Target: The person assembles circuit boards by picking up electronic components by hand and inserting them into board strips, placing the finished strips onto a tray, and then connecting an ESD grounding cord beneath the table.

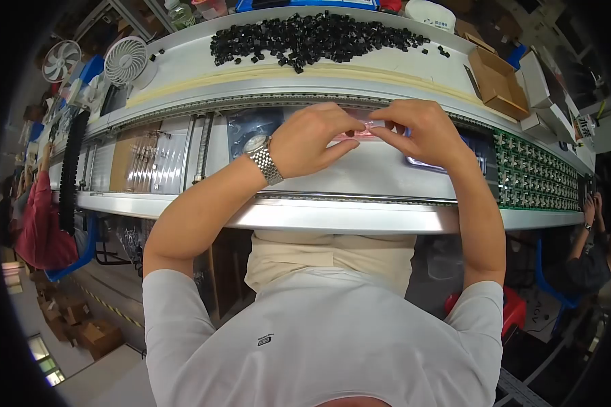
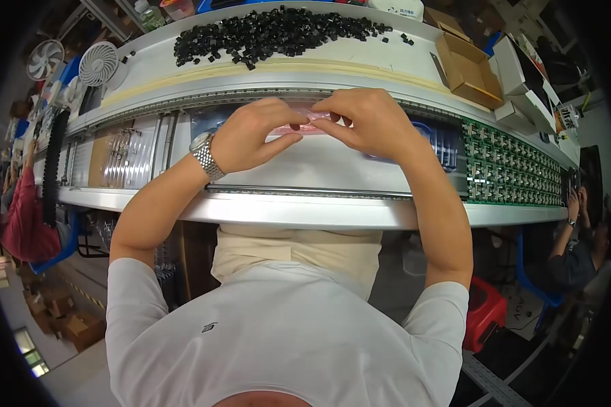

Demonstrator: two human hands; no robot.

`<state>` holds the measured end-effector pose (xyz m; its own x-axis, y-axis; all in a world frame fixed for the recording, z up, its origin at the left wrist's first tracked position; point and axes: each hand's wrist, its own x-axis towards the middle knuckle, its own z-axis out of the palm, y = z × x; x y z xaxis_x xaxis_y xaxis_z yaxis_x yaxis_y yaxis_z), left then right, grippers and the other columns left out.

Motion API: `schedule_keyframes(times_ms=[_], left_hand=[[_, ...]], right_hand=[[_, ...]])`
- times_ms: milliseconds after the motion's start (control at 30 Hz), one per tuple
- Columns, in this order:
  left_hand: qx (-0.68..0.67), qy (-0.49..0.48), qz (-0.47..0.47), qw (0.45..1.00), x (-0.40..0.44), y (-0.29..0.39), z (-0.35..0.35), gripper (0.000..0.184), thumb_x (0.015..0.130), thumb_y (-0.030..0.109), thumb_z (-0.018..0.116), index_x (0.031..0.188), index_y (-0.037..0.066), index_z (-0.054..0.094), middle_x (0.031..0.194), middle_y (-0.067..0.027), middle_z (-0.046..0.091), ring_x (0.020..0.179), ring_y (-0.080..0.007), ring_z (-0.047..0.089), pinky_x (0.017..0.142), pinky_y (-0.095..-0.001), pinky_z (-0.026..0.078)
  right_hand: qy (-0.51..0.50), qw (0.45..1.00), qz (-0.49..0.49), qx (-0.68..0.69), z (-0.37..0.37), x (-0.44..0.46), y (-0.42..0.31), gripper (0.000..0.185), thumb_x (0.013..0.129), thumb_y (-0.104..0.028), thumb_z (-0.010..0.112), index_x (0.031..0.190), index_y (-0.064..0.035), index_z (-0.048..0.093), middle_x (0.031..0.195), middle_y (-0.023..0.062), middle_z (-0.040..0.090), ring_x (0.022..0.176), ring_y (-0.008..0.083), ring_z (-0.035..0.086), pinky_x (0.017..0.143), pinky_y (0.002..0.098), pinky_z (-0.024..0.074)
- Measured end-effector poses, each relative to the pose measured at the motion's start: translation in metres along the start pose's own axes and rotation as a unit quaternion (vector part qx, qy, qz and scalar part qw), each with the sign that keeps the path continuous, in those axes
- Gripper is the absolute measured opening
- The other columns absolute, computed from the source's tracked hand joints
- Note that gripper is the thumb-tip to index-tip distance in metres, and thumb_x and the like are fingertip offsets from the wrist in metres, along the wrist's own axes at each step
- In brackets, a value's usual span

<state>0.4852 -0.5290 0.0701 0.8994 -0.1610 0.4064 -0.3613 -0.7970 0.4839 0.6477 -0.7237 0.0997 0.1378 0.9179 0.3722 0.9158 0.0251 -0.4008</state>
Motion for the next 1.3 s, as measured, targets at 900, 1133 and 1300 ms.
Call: schedule_keyframes(times_ms=[900,1133,1300], left_hand=[[-0.014,-0.084,0.005,0.996,0.0,0.005,-0.002,0.06,0.092,0.017,0.068,0.148,0.01,0.048,0.12,-0.0115,0.069,0.096,-0.0295,0.069,0.086,-0.0375,0.055],[-0.017,-0.075,0.003,0.997,-0.003,0.018,-0.005,0.057,0.095,0.019,0.067,0.149,0.007,0.049,0.114,-0.0131,0.072,0.097,-0.0291,0.071,0.087,-0.0353,0.056],[-0.664,0.036,-0.107,0.74,0.029,0.06,-0.05,0.063,0.103,0.042,0.049,0.147,-0.003,0.049,0.121,-0.0269,0.067,0.11,-0.0375,0.068,0.098,-0.0445,0.053]], right_hand=[[0.007,0.999,-0.054,-0.006,-0.002,0.002,0.01,0.014,0.083,-0.014,0.076,0.097,-0.0122,0.076,0.079,0.0026,0.072,0.063,0.021,0.064,0.059,0.0306,0.0497],[-0.037,0.999,-0.016,0.008,-0.001,-0.005,-0.001,0.016,0.083,-0.014,0.076,0.098,-0.0119,0.076,0.078,0.0035,0.072,0.065,0.0226,0.066,0.06,0.0321,0.0503],[-0.06,0.998,0.009,-0.022,-0.007,-0.004,0.006,0.017,0.089,-0.021,0.072,0.101,-0.0119,0.077,0.091,0.0075,0.074,0.072,0.0269,0.067,0.063,0.0363,0.0508]])
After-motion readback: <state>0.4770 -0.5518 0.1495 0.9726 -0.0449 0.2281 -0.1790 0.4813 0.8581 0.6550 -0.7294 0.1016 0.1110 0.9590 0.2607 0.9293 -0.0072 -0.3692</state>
